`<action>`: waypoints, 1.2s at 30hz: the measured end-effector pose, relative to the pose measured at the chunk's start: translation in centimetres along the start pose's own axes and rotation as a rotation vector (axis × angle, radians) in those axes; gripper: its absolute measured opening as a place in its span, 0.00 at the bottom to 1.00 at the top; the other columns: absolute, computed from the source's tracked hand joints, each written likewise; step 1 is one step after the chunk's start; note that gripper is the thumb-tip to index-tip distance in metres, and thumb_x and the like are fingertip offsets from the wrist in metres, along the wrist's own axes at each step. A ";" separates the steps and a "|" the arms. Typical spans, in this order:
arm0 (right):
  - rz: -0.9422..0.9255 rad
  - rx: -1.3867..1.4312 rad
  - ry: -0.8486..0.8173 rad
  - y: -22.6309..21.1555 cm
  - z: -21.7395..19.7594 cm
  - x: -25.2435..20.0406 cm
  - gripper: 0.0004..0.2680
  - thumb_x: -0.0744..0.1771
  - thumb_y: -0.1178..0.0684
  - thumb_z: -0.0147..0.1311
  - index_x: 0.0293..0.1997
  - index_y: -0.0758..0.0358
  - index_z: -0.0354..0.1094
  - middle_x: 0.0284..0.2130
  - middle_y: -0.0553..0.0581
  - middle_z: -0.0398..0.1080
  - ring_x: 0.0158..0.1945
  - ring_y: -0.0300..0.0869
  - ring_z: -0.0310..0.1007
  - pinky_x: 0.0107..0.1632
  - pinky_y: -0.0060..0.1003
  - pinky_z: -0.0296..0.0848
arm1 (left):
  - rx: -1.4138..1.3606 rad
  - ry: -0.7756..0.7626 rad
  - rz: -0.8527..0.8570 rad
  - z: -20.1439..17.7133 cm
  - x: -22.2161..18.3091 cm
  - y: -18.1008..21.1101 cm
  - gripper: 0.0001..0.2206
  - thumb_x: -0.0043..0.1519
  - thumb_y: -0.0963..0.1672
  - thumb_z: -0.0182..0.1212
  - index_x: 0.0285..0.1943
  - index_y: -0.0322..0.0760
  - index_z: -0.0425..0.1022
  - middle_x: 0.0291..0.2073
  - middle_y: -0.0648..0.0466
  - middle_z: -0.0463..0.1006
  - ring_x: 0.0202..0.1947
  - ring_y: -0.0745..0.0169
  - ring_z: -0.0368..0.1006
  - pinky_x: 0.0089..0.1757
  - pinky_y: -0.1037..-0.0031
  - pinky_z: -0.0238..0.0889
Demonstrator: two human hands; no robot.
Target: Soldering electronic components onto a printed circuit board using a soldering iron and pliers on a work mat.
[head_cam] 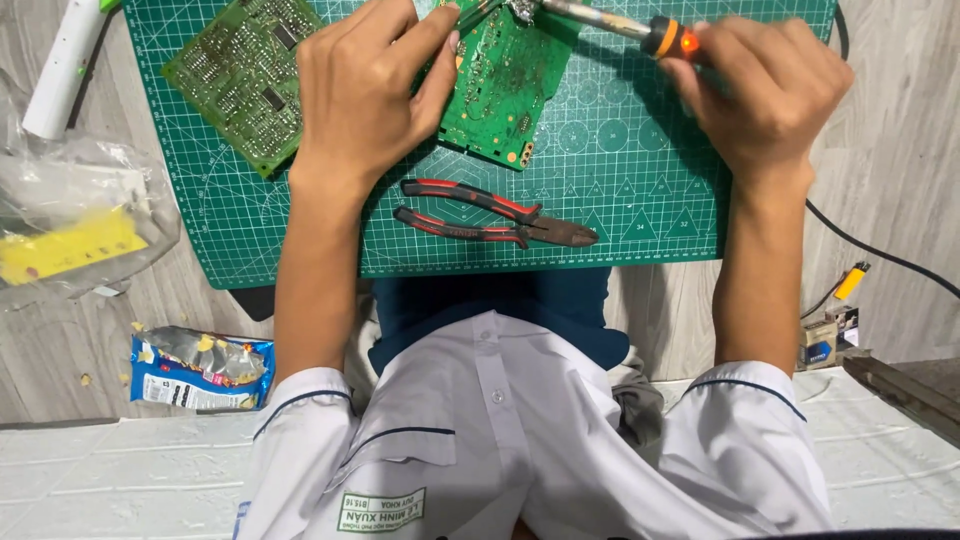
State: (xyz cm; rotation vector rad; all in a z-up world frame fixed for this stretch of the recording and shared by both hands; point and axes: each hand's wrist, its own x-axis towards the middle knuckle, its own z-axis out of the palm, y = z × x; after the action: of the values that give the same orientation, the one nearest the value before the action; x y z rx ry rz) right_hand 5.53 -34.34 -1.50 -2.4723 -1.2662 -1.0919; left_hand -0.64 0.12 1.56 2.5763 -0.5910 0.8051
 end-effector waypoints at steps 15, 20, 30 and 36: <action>0.124 0.229 -0.063 0.0 -0.5 -0.5 0.09 0.66 0.62 0.80 0.42 0.72 0.81 0.35 0.59 0.80 0.31 0.43 0.68 0.37 0.35 0.67 | 0.027 0.010 0.015 0.3 -0.1 0.0 0.04 0.62 0.40 0.68 0.45 0.38 0.83 0.25 0.58 0.62 0.22 0.66 0.58 0.24 0.73 0.51; 0.160 0.264 -0.083 -0.1 -0.2 -0.4 0.09 0.65 0.64 0.79 0.44 0.73 0.80 0.35 0.60 0.80 0.32 0.43 0.70 0.37 0.34 0.70 | 0.003 0.018 0.010 0.1 0.1 0.0 0.05 0.62 0.39 0.68 0.44 0.36 0.83 0.26 0.57 0.65 0.22 0.66 0.60 0.24 0.74 0.53; 0.243 0.355 -0.112 -0.9 -0.6 0.2 0.10 0.63 0.66 0.77 0.42 0.76 0.79 0.34 0.62 0.78 0.31 0.45 0.68 0.36 0.36 0.68 | 0.037 0.007 -0.003 0.3 0.0 -0.1 0.05 0.62 0.40 0.67 0.44 0.37 0.84 0.26 0.58 0.65 0.21 0.68 0.59 0.22 0.75 0.51; 0.237 0.361 -0.099 -0.8 -0.8 0.3 0.10 0.63 0.67 0.77 0.42 0.76 0.78 0.35 0.63 0.79 0.32 0.46 0.69 0.37 0.37 0.69 | 0.032 0.009 -0.003 0.3 0.0 -0.1 0.05 0.62 0.40 0.67 0.44 0.37 0.84 0.25 0.58 0.66 0.21 0.68 0.59 0.22 0.76 0.51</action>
State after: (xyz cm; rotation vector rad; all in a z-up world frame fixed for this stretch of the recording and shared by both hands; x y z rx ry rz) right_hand 4.60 -33.95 -0.90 -2.3436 -1.0497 -0.6281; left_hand -0.44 0.07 1.34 2.6004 -0.5762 0.8306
